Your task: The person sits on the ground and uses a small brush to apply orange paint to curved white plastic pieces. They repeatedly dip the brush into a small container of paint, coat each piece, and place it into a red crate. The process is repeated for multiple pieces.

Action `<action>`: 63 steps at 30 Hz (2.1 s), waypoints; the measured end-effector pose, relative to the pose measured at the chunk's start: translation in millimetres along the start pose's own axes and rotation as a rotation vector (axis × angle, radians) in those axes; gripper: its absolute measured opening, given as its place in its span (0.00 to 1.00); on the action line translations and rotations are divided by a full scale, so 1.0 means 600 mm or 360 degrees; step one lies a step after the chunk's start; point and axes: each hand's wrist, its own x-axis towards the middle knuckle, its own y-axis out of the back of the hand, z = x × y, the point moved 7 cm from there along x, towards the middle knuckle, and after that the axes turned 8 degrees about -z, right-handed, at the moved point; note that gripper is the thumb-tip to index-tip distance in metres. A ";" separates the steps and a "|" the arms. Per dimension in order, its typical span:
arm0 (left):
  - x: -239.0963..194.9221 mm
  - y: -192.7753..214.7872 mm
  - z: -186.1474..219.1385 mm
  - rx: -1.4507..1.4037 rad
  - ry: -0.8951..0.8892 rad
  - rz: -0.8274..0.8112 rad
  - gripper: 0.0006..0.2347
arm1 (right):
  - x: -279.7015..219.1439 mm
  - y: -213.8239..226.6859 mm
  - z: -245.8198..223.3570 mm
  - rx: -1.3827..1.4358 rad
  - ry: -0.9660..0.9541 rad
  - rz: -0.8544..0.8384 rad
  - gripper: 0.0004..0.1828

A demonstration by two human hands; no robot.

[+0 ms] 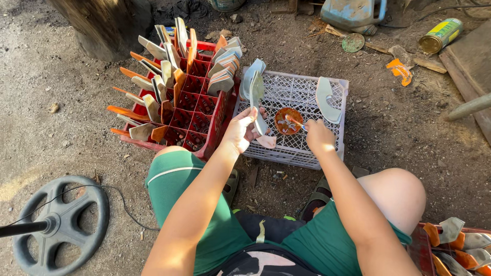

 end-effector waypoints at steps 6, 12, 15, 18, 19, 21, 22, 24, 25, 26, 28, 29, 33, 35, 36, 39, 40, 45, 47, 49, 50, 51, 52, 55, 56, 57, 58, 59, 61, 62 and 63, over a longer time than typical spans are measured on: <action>0.007 0.018 -0.008 0.0002 -0.0015 -0.0011 0.11 | 0.024 -0.044 -0.022 -0.0315 0.0010 -0.0121 0.09; 0.009 0.028 -0.005 -0.0019 0.0005 0.0065 0.10 | 0.048 -0.070 -0.005 -0.0137 -0.0053 -0.0451 0.13; 0.008 0.020 -0.006 0.0005 -0.0005 0.0017 0.11 | 0.053 -0.042 0.038 0.0348 -0.0207 -0.0517 0.14; 0.008 0.009 -0.006 0.0066 0.0001 -0.0045 0.12 | 0.039 0.000 0.055 0.0893 -0.0233 -0.0552 0.18; 0.009 0.006 -0.010 0.0108 0.0014 -0.0055 0.13 | 0.026 0.010 0.058 0.1121 -0.0273 -0.0571 0.20; 0.011 0.004 -0.022 0.0191 0.0042 -0.0076 0.14 | 0.001 0.024 0.060 0.1394 -0.0414 -0.0602 0.24; 0.016 0.002 -0.032 0.0142 0.0052 -0.0087 0.14 | -0.012 0.028 0.061 0.1440 -0.0518 -0.0616 0.27; 0.027 -0.002 -0.059 0.0051 0.0080 -0.0106 0.14 | -0.036 0.016 0.045 0.1522 -0.0647 -0.0688 0.31; 0.033 -0.004 -0.075 0.0034 0.0078 -0.0102 0.14 | -0.045 0.006 0.034 0.1555 -0.0669 -0.0742 0.32; 0.039 -0.006 -0.094 0.0017 0.0076 -0.0098 0.14 | -0.052 -0.006 0.024 0.1589 -0.0690 -0.0797 0.34; 0.049 -0.012 -0.131 -0.0052 0.0040 -0.0124 0.14 | -0.058 -0.034 -0.003 0.1905 -0.0666 -0.0818 0.31; 0.049 -0.014 -0.150 -0.0101 0.0007 -0.0151 0.14 | -0.059 -0.048 -0.012 0.2064 -0.0649 -0.0830 0.30; 0.047 0.001 -0.226 -0.0194 0.0066 -0.0148 0.16 | -0.056 -0.089 -0.011 0.2437 -0.0580 -0.0671 0.19; 0.054 0.012 -0.244 -0.0120 0.0082 -0.0180 0.17 | -0.052 -0.102 -0.011 0.2500 -0.0456 -0.0686 0.14; 0.056 0.017 -0.250 -0.0082 0.0091 -0.0194 0.17 | -0.052 -0.107 -0.006 0.2523 -0.0468 -0.0676 0.13; 0.058 0.046 -0.256 0.0137 0.0270 0.0027 0.23 | -0.044 -0.106 0.004 0.2525 -0.0461 -0.0653 0.11; 0.053 0.051 -0.259 0.0156 0.0397 0.0071 0.24 | -0.041 -0.103 0.005 0.2480 -0.0444 -0.0657 0.12; -0.015 0.046 -0.262 0.0164 0.0911 0.0123 0.35 | -0.039 -0.098 -0.007 0.2313 -0.0380 -0.0678 0.12; -0.044 0.047 -0.249 0.0461 0.1039 0.0186 0.32 | -0.039 -0.093 -0.010 0.2226 -0.0352 -0.0681 0.14; -0.051 0.035 -0.218 0.0872 0.0986 -0.0033 0.29 | -0.035 -0.077 0.000 0.1953 -0.0363 -0.0565 0.13; -0.046 0.017 -0.197 0.1128 0.0858 -0.0284 0.26 | -0.033 -0.067 0.006 0.1816 -0.0366 -0.0504 0.14; -0.046 -0.001 -0.178 0.1380 0.0723 -0.0537 0.24 | -0.032 -0.060 0.007 0.1751 -0.0349 -0.0491 0.15; -0.039 -0.003 -0.151 0.2020 0.0587 -0.0574 0.23 | -0.032 -0.052 0.010 0.1685 -0.0332 -0.0478 0.16; -0.008 -0.039 -0.059 0.3594 -0.0233 -0.0601 0.23 | -0.033 -0.033 0.010 0.1503 -0.0242 -0.0475 0.18; -0.007 -0.065 -0.038 0.3865 -0.0725 -0.0594 0.24 | -0.031 -0.026 0.008 0.1441 -0.0205 -0.0476 0.18; 0.009 -0.067 -0.038 0.3884 -0.0594 -0.0740 0.29 | -0.030 -0.019 0.009 0.1411 -0.0180 -0.0484 0.18; 0.027 -0.070 -0.040 0.3896 -0.0459 -0.0884 0.34 | -0.030 -0.014 0.009 0.1381 -0.0154 -0.0492 0.19; 0.041 -0.073 -0.048 0.3896 -0.0320 -0.1030 0.40 | -0.031 -0.009 0.010 0.1349 -0.0133 -0.0502 0.19; 0.063 -0.080 -0.066 0.3967 -0.0197 -0.1178 0.42 | -0.034 -0.001 0.008 0.1359 -0.0099 -0.0522 0.19; 0.069 -0.080 -0.074 0.4002 -0.0134 -0.1254 0.43 | -0.035 0.004 0.006 0.1365 -0.0082 -0.0530 0.20; 0.072 -0.081 -0.078 0.3979 -0.0140 -0.1272 0.41 | -0.036 0.008 0.008 0.1377 -0.0125 -0.0547 0.19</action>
